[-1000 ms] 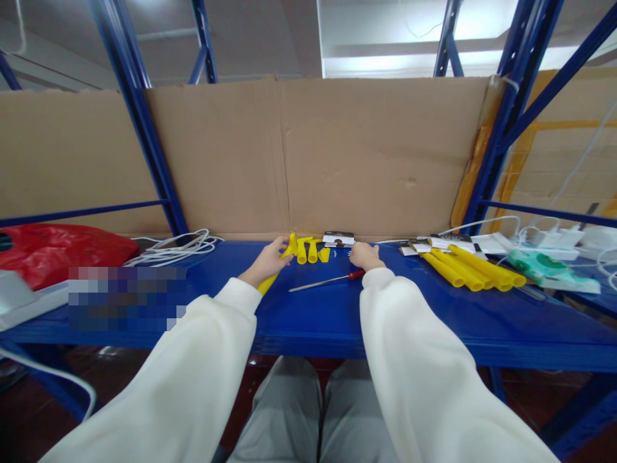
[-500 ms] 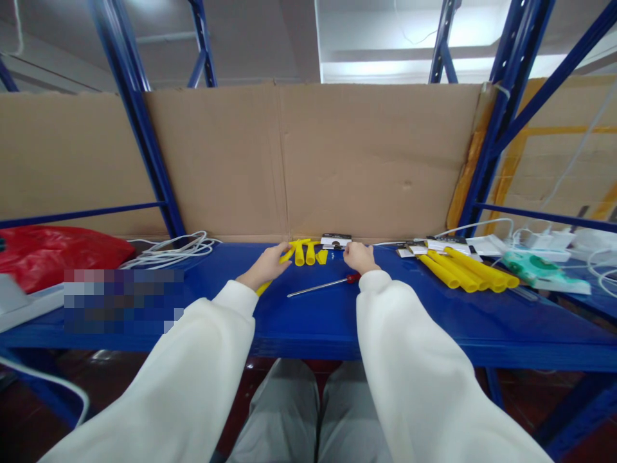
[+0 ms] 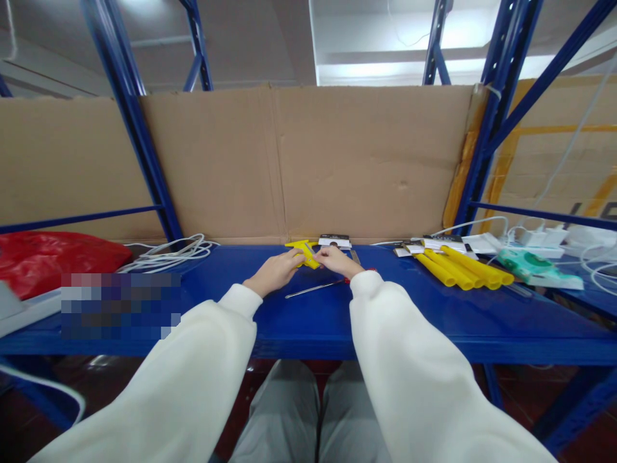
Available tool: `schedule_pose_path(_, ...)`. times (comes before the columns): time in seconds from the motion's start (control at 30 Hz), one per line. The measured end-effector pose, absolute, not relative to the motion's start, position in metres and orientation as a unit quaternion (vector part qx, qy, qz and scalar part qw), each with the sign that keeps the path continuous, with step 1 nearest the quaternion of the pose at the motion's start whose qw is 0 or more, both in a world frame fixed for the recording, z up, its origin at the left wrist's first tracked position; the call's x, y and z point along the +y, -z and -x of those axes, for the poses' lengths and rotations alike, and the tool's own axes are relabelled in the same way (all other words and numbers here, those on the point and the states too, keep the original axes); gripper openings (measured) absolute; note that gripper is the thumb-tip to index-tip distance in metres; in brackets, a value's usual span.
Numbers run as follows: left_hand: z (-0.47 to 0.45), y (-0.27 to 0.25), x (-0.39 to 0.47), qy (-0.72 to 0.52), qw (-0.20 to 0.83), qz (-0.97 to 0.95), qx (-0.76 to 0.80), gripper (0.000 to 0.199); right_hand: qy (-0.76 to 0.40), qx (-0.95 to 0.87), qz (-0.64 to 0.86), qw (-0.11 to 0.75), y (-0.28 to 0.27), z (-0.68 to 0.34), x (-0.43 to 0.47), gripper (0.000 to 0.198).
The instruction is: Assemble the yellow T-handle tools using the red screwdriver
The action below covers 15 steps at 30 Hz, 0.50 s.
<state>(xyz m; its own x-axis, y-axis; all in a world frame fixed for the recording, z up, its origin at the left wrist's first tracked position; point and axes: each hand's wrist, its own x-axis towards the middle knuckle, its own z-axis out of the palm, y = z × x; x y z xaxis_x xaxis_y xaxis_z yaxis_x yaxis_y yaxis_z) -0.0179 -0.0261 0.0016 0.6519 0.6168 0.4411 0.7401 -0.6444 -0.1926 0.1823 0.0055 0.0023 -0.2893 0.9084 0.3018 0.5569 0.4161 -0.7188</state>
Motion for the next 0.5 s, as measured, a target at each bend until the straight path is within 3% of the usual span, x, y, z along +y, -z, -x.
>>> schedule_pose_path(0.5,0.016,-0.002,-0.029,0.176,0.151,0.884,-0.407,0.041,-0.283,-0.652,0.575,0.405,-0.015,-0.188,0.001,0.019)
